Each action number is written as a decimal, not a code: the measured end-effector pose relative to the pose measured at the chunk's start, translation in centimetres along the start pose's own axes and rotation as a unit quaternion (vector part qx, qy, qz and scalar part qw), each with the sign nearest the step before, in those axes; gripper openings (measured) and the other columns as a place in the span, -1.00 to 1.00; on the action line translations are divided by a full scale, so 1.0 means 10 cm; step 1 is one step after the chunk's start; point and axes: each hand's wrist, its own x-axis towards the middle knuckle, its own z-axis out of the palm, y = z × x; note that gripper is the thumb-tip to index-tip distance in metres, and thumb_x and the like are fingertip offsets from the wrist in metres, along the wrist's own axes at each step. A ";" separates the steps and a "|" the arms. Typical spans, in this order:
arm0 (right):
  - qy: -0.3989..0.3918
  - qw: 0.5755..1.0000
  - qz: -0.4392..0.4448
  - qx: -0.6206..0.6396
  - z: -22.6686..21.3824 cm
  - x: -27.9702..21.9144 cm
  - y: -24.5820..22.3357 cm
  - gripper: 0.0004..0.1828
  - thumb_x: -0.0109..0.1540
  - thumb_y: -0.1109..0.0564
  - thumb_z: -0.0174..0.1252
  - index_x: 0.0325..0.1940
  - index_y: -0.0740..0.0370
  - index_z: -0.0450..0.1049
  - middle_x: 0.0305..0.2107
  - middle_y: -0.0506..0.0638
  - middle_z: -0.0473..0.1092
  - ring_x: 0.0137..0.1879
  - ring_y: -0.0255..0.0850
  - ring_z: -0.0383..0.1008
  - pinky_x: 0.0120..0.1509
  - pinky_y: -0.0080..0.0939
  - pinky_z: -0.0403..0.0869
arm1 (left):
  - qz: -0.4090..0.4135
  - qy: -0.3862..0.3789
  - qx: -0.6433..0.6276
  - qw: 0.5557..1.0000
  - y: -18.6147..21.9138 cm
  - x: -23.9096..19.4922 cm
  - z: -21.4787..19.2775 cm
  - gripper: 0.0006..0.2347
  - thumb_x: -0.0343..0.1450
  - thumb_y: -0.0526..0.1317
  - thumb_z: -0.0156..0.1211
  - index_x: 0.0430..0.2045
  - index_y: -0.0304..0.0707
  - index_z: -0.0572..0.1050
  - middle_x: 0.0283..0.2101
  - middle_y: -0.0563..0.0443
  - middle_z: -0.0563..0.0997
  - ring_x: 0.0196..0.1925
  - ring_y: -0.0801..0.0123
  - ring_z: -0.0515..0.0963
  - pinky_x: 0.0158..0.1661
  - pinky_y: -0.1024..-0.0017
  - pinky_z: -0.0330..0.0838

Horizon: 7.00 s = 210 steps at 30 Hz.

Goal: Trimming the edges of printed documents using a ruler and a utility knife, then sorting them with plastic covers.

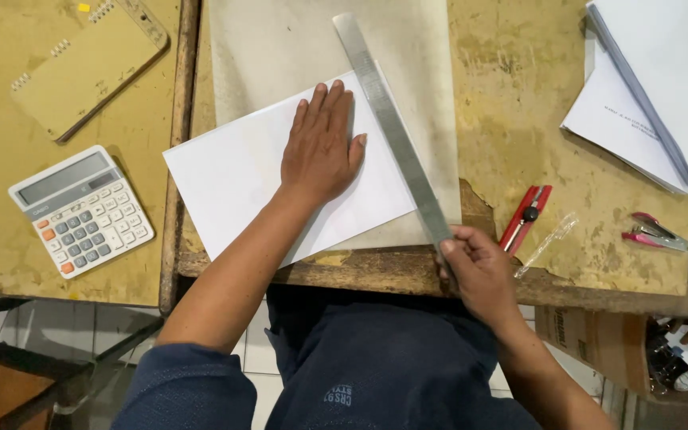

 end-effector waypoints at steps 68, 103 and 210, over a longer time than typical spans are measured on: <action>0.035 0.937 -0.266 -0.225 0.10 -0.02 0.22 -0.42 0.08 0.17 0.42 0.20 0.24 0.56 -0.47 0.14 0.49 -0.55 -0.06 0.47 -0.52 -0.12 0.43 | -0.043 -0.049 -0.046 0.997 0.05 0.01 -0.15 -0.29 0.41 0.19 0.14 0.40 -0.28 0.24 0.49 -0.21 0.20 0.56 0.02 0.02 0.46 0.05 -0.25; -0.013 0.876 -0.270 -0.400 -0.31 0.08 -0.09 -0.47 0.13 0.09 0.36 0.18 0.22 0.53 -0.28 0.16 0.57 -0.27 -0.05 0.60 -0.24 -0.12 0.58 | -0.026 -0.140 -0.026 0.989 0.11 0.12 -0.36 -0.06 0.33 0.32 0.21 0.45 -0.42 0.03 0.55 -0.27 -0.07 0.58 -0.05 -0.20 0.46 -0.03 -0.33; -0.092 0.819 -0.061 -0.563 0.93 1.37 -1.49 -0.34 0.40 0.09 -0.19 0.62 -0.05 -0.07 -0.20 0.37 0.48 0.04 0.39 0.53 0.10 0.36 0.47 | -0.146 -0.338 0.047 0.929 0.53 0.49 -0.37 -0.40 0.63 0.08 -0.32 0.47 -0.39 -0.13 0.56 -0.35 -0.18 0.59 -0.16 -0.19 0.45 -0.20 -0.40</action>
